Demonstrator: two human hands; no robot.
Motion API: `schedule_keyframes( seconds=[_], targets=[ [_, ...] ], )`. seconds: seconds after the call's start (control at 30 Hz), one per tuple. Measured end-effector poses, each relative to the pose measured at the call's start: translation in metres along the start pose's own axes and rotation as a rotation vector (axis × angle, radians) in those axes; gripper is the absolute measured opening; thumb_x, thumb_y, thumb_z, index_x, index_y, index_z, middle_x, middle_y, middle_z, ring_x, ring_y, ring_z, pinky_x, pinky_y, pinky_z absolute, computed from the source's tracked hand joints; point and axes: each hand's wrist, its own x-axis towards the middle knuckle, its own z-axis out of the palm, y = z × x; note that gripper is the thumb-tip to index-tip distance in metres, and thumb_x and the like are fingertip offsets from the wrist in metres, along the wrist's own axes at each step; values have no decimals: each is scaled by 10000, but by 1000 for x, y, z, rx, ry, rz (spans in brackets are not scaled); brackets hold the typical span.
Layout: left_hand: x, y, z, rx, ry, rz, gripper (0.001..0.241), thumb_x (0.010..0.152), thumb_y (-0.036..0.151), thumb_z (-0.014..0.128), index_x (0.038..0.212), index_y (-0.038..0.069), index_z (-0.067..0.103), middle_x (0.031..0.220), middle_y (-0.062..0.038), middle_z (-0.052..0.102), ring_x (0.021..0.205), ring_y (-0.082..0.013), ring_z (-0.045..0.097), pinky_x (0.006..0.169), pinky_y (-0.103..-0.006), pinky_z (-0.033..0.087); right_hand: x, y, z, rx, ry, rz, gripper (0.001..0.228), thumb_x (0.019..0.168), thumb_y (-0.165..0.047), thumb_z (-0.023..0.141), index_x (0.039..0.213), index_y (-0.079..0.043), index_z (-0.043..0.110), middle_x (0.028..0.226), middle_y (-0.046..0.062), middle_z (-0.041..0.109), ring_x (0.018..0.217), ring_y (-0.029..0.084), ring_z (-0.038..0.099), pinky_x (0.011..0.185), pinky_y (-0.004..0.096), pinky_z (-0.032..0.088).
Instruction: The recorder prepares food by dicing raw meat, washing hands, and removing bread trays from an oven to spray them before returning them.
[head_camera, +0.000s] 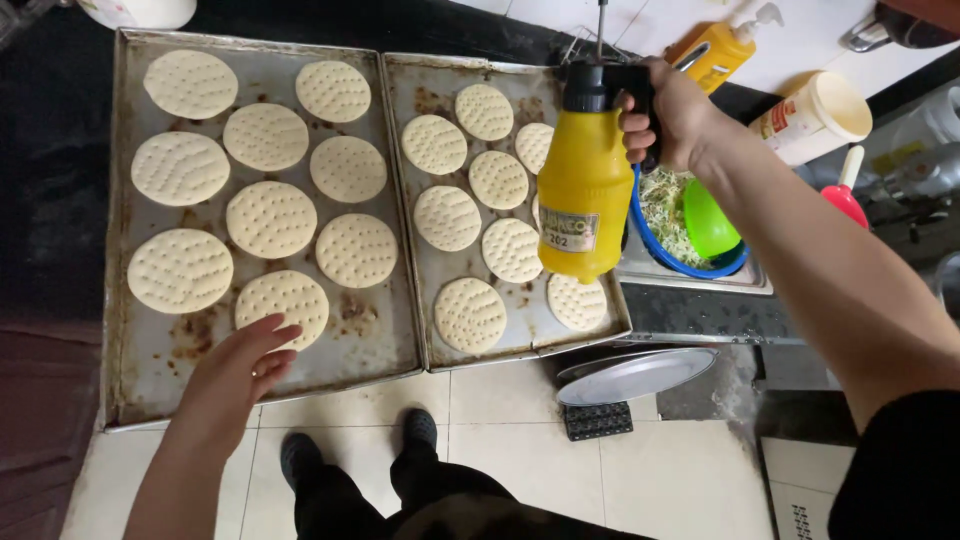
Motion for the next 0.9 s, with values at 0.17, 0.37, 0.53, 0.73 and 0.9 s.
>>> schedule_keyframes(
  seconds=[0.17, 0.37, 0.53, 0.73, 0.9],
  targets=[
    [20, -29, -4, -66, -34, 35, 414, 978, 232, 582, 1338, 32, 615, 1279, -146, 696, 1086, -195, 629, 978, -357, 494, -21, 23, 25, -123, 4, 124, 425, 1047, -484, 283, 756, -213, 433, 527, -47, 325, 412, 111, 273, 402, 308, 255],
    [24, -61, -45, -171, 9, -60, 393, 975, 266, 580, 1308, 63, 624, 1268, -117, 681, 1066, -220, 621, 974, -363, 502, 19, 83, 25, -147, -124, 662, 526, 983, -604, 378, 686, -180, 468, 486, -41, 335, 359, 95, 271, 356, 277, 209],
    [35, -84, -57, -329, 110, -17, 363, 979, 191, 548, 1318, 70, 593, 1252, -93, 668, 1047, -196, 586, 980, -355, 497, 59, 23, 26, 49, -5, 327, 503, 1034, -573, 271, 720, -217, 437, 532, -87, 332, 416, 82, 274, 384, 286, 227],
    [23, -68, -32, -308, 86, -12, 337, 974, 173, 542, 1284, 59, 608, 1191, -96, 671, 1028, -211, 613, 958, -361, 509, 40, -28, 29, -119, 76, 66, 457, 1061, -520, 255, 744, -222, 397, 554, -67, 291, 458, 104, 255, 485, 309, 283],
    [55, -128, -80, -363, 129, -50, 289, 1008, 203, 533, 1273, 96, 572, 1152, -59, 644, 1037, -194, 606, 965, -358, 508, 3, 30, 10, -242, 28, 408, 463, 1014, -547, 322, 745, -195, 458, 512, -39, 322, 397, 108, 272, 389, 295, 239]
  ],
)
